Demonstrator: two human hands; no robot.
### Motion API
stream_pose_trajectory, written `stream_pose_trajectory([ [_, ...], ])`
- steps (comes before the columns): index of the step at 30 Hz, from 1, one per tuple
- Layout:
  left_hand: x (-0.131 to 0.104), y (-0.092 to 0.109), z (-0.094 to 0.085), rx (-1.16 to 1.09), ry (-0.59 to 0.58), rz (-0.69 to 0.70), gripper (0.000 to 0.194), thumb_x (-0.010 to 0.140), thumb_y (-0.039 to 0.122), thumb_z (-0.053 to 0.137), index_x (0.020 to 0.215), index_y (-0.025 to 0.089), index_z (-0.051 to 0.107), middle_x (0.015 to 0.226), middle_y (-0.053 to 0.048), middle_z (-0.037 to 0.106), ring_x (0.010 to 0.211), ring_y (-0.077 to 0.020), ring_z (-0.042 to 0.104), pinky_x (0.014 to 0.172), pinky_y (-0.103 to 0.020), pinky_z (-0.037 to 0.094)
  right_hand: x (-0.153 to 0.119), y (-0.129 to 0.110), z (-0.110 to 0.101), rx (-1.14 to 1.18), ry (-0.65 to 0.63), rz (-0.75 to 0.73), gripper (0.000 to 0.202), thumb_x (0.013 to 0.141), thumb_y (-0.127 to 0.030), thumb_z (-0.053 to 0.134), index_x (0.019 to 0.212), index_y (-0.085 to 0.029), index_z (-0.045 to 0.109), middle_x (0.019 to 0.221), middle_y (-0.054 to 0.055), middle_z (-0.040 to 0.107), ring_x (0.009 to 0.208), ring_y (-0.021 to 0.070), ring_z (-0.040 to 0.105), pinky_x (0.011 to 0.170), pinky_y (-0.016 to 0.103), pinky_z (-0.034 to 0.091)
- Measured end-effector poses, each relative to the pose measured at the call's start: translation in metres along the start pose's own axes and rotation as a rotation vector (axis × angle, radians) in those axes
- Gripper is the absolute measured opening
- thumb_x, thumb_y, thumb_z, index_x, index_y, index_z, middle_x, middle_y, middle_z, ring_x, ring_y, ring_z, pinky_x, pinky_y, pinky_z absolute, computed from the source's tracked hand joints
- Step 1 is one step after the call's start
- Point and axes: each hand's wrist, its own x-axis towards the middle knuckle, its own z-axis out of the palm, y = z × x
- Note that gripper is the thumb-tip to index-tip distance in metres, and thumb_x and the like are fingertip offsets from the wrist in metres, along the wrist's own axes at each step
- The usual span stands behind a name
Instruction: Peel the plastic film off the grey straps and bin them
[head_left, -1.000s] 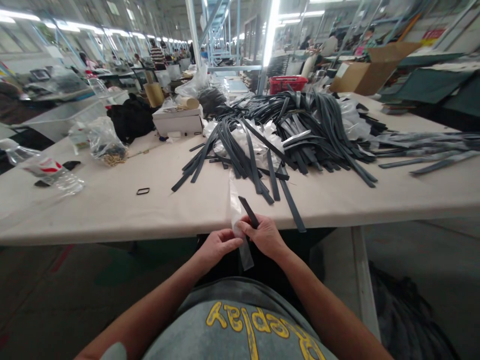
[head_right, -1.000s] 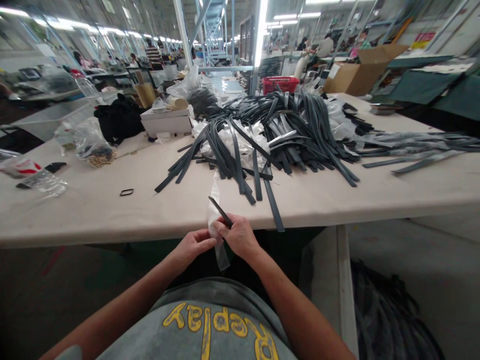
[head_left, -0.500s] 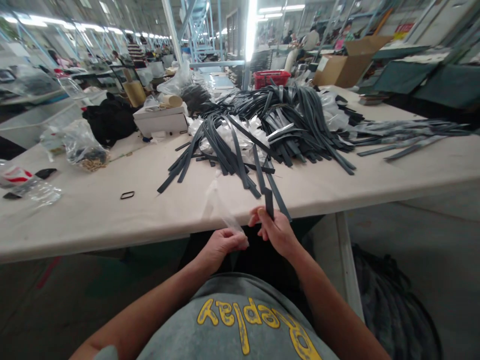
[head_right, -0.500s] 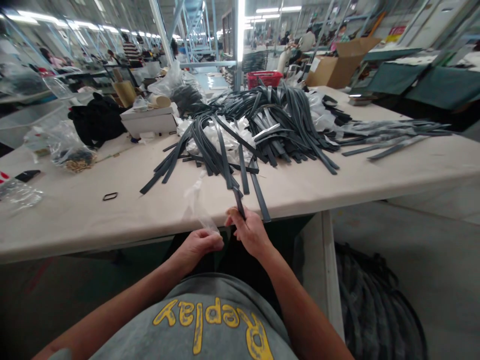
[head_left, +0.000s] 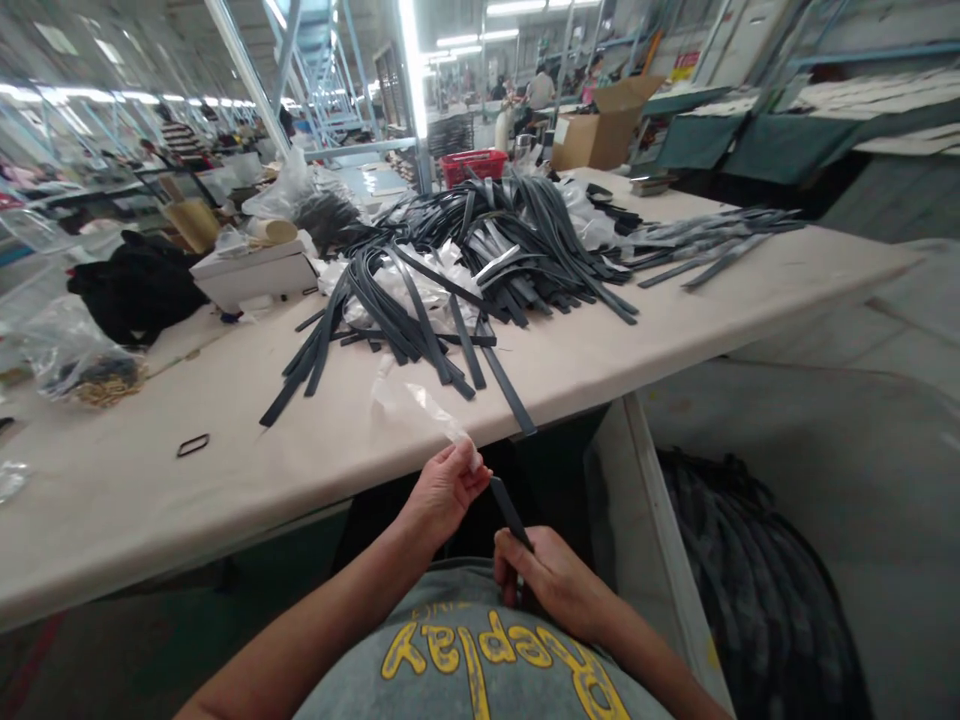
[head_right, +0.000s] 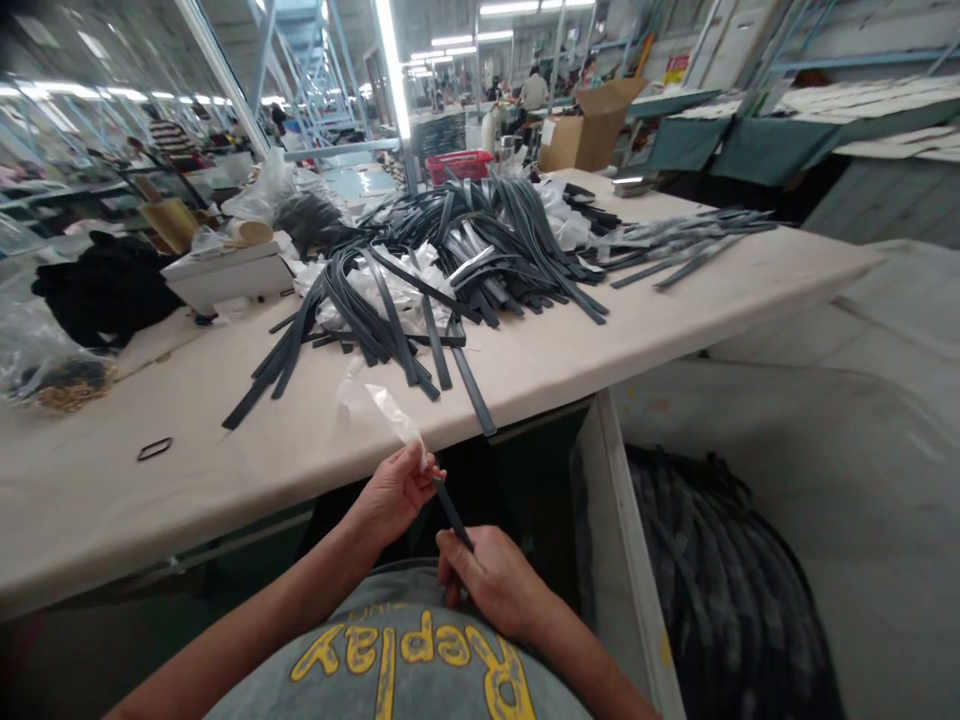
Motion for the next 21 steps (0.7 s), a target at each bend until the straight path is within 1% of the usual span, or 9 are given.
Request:
stream_pose_trajectory([
  [2,0.001,-0.003,0.005,0.007,0.0,0.025,0.046,0.054,0.045,0.09,0.066,0.014,0.059,0.061,0.004,0.061,0.059,-0.0088,0.061,0.07,-0.024,0.053,0.004,0.001,0.0,0.028,-0.001,-0.009,0.06,0.094,-0.063,0.033,0.069,-0.016,0.062,0.058,0.003,0.065,0.056,0.0149,0.057,0.059,0.026,0.044],
  [6,0.001,-0.005,0.011,0.011,0.006,0.048,0.045,0.053,0.044,0.091,0.073,0.013,0.064,0.068,0.001,0.067,0.065,-0.0104,0.063,0.072,-0.025,0.053,0.014,0.006,-0.003,0.08,-0.003,-0.026,0.06,0.093,-0.063,0.033,0.068,-0.016,0.062,0.055,0.003,0.063,0.052,0.0143,0.055,0.054,0.025,0.043],
  [10,0.002,-0.004,0.012,0.013,0.01,0.038,0.042,0.055,0.041,0.091,0.074,0.013,0.066,0.07,0.0,0.068,0.067,-0.0115,0.065,0.073,-0.025,0.053,0.019,0.01,-0.007,0.119,-0.019,-0.042,0.06,0.093,-0.062,0.034,0.065,-0.016,0.061,0.053,0.002,0.062,0.048,0.0128,0.053,0.051,0.023,0.042],
  [12,0.0,-0.006,0.011,0.027,0.001,0.035,0.041,0.056,0.039,0.091,0.076,0.013,0.067,0.072,-0.002,0.069,0.068,-0.0123,0.065,0.074,-0.025,0.053,0.021,0.008,-0.008,0.144,-0.05,-0.028,0.061,0.092,-0.063,0.035,0.064,-0.016,0.061,0.052,0.002,0.061,0.046,0.0117,0.052,0.049,0.022,0.041],
  [16,-0.01,-0.019,0.009,0.101,-0.01,0.02,0.043,0.054,0.038,0.092,0.079,0.01,0.069,0.07,-0.005,0.07,0.066,-0.0138,0.065,0.064,-0.022,0.051,0.031,0.005,-0.005,0.17,-0.114,0.011,0.069,0.088,-0.071,0.032,0.064,-0.014,0.061,0.049,0.002,0.059,0.038,0.0096,0.045,0.042,0.02,0.034],
  [18,-0.008,-0.027,0.004,0.103,0.056,0.033,0.045,0.054,0.038,0.092,0.08,0.009,0.07,0.069,-0.006,0.07,0.063,-0.0136,0.065,0.062,-0.021,0.049,0.039,0.011,-0.008,0.144,-0.082,-0.005,0.073,0.086,-0.075,0.03,0.066,-0.013,0.064,0.051,0.003,0.059,0.039,0.0102,0.046,0.042,0.021,0.034],
  [19,-0.005,-0.029,0.001,0.07,0.079,0.048,0.045,0.054,0.04,0.092,0.079,0.009,0.069,0.068,-0.006,0.069,0.062,-0.0141,0.064,0.06,-0.021,0.049,0.044,0.018,-0.012,0.105,-0.03,-0.049,0.07,0.085,-0.074,0.036,0.068,-0.013,0.066,0.055,0.004,0.062,0.045,0.0113,0.051,0.045,0.021,0.037],
  [20,0.001,-0.03,-0.002,0.026,0.088,0.06,0.046,0.053,0.04,0.092,0.077,0.009,0.069,0.067,-0.006,0.069,0.06,-0.0146,0.064,0.057,-0.022,0.048,0.048,0.025,-0.018,0.062,0.042,-0.145,0.065,0.083,-0.071,0.042,0.073,-0.013,0.069,0.063,0.005,0.066,0.055,0.0133,0.057,0.053,0.022,0.042],
  [21,0.007,-0.029,-0.006,-0.015,0.1,0.068,0.046,0.052,0.04,0.092,0.077,0.01,0.068,0.067,-0.006,0.069,0.059,-0.0153,0.064,0.056,-0.023,0.047,0.052,0.034,-0.027,0.033,0.127,-0.216,0.056,0.08,-0.067,0.051,0.083,-0.015,0.071,0.072,0.005,0.07,0.064,0.0155,0.061,0.059,0.023,0.045],
])
